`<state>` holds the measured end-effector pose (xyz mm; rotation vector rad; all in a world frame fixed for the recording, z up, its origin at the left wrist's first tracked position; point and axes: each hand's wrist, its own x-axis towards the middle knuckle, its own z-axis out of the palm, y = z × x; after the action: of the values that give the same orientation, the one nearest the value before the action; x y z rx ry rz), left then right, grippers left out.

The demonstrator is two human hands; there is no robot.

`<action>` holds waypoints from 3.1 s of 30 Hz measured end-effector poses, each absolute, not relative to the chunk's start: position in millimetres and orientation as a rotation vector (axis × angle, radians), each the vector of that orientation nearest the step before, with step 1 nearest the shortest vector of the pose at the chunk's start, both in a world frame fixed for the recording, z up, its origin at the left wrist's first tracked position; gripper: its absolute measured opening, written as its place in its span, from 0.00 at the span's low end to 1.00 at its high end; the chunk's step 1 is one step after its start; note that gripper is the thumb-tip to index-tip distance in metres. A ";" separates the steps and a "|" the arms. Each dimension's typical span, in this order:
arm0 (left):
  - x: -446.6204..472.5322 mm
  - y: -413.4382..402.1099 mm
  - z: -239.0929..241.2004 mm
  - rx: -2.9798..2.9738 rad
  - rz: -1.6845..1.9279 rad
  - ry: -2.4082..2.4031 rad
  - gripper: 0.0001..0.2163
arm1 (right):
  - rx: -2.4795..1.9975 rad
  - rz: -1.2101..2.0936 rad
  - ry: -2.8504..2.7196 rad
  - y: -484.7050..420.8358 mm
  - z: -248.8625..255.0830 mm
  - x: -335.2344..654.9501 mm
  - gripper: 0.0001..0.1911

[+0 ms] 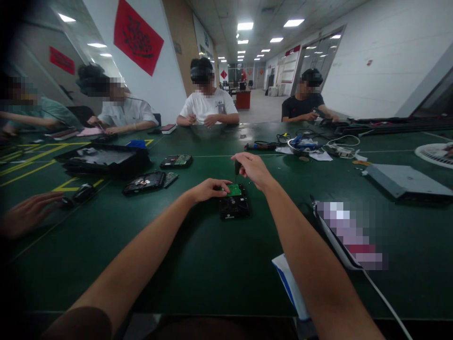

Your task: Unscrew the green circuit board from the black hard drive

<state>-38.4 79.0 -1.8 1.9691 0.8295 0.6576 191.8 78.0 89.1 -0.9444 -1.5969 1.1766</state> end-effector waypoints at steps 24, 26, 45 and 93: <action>-38.9 82.1 -3.4 1.981 0.629 0.850 0.09 | -1.040 1.126 -1.459 81.4 86.8 191.4 0.10; -38.6 82.1 -3.8 1.972 0.631 0.849 0.09 | -1.034 1.159 -1.440 81.1 87.7 191.2 0.08; -39.5 81.4 -3.2 1.935 0.644 0.823 0.09 | -1.053 1.097 -1.484 80.6 90.5 192.8 0.12; -39.2 81.0 -5.8 1.975 0.651 0.818 0.09 | -0.958 1.128 -1.546 82.3 85.7 191.1 0.14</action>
<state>-39.2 81.0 -5.8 1.9753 0.8176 0.6514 191.1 82.3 85.7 -0.9575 -1.5455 1.1281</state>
